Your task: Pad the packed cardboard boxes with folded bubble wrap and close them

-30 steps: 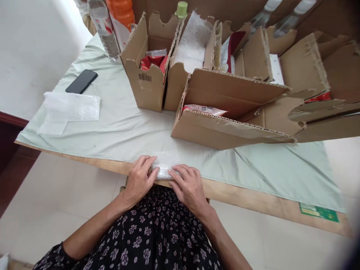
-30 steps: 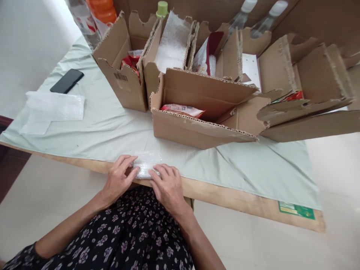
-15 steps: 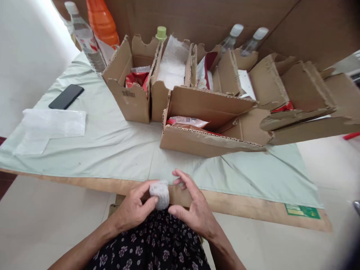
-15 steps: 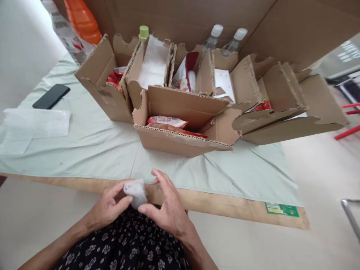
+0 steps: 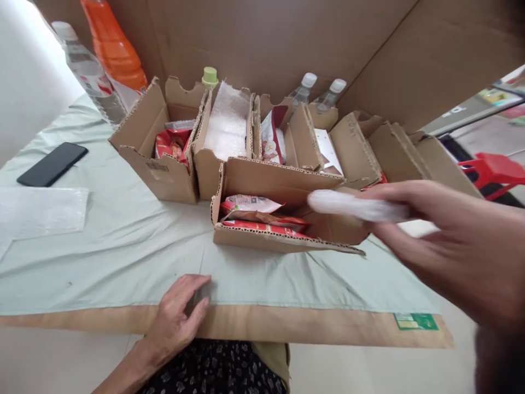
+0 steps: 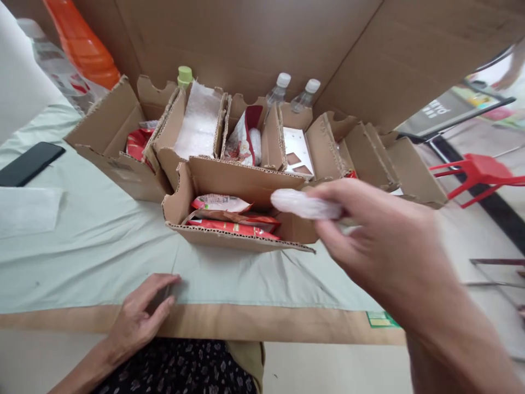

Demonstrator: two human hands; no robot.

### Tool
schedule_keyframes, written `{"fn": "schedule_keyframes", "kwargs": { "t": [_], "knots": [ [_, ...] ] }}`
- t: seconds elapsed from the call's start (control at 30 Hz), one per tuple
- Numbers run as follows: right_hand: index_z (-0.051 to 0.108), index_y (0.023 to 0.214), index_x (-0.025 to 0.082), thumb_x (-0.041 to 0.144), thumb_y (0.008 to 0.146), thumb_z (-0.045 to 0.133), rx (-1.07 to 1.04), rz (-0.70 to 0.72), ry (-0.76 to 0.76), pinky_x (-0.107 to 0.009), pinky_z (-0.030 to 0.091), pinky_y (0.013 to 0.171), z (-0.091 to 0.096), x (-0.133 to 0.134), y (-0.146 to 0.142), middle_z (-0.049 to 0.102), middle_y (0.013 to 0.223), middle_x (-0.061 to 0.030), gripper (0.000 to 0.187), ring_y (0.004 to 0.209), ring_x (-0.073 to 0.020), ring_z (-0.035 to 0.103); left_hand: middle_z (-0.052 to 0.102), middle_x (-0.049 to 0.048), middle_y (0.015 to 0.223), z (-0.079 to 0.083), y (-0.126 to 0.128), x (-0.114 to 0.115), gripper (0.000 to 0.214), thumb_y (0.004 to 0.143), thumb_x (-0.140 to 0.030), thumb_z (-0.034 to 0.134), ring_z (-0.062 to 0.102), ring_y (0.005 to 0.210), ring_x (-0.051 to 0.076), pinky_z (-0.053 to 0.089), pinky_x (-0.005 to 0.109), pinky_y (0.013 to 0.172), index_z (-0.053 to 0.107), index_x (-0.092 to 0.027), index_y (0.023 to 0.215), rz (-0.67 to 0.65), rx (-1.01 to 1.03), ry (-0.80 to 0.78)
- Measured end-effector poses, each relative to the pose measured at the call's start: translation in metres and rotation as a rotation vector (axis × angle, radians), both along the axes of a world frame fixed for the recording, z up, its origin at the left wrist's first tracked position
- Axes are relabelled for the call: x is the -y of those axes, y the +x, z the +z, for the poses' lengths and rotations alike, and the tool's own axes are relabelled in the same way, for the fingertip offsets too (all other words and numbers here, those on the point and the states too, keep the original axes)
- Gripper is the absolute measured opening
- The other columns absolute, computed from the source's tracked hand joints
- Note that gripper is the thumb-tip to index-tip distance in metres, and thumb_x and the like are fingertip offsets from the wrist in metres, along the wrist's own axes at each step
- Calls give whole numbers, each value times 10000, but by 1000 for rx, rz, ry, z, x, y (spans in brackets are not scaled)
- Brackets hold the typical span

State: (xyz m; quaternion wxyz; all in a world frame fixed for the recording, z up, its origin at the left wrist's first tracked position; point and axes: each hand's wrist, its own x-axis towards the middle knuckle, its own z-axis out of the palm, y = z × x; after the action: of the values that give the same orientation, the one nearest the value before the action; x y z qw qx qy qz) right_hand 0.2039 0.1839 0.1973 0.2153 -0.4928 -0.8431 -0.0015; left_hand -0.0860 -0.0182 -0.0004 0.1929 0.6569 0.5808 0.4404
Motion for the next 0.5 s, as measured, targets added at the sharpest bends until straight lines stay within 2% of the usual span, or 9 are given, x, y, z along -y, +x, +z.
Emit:
{"fn": "schedule_keyframes", "kwargs": {
  "t": [0.1,0.17,0.27,0.37,0.43,0.5],
  "knots": [
    [691,803,203,348,959,615,316,181,-115,-294,293,574,-25,-45,-23,670,694,-33,226,568,-119,518,768,80,1024,-8,4,-2,323,941,-85,574,722,965,218,596,351,849,656,-207,1229,-20,-62,48],
    [655,705,187,231,869,698,500,225,-178,-278,227,553,-43,-65,-38,655,652,-28,175,533,-116,493,771,81,1019,-11,7,-1,319,935,-72,569,714,980,222,585,363,865,667,-198,1211,-29,-78,50],
    [714,766,179,184,901,647,716,223,-328,-276,309,570,-56,-75,-59,711,720,-57,151,585,-166,598,772,80,1021,-12,7,-2,317,930,-61,567,709,995,221,579,365,881,672,-190,1200,-37,-64,37],
    [779,935,181,152,961,549,916,213,-456,-313,437,681,-54,-71,-81,780,912,-113,233,810,-251,726,771,82,1019,-12,6,-3,322,927,-53,571,705,1001,225,572,373,890,671,-188,1201,-39,-53,32],
    [785,1035,179,155,968,536,1006,225,-478,-338,474,740,-50,-69,-87,790,1021,-134,259,922,-285,743,769,82,1015,-13,6,-3,327,925,-51,571,702,1001,227,569,375,887,668,-189,1206,-44,-48,28],
    [769,1123,170,216,956,575,972,264,-411,-359,491,772,-40,-69,-78,788,1057,-144,261,940,-296,741,764,86,1032,-11,5,-1,339,925,-58,573,701,1012,231,572,378,894,663,-190,1223,-50,-40,22]
  ]
}}
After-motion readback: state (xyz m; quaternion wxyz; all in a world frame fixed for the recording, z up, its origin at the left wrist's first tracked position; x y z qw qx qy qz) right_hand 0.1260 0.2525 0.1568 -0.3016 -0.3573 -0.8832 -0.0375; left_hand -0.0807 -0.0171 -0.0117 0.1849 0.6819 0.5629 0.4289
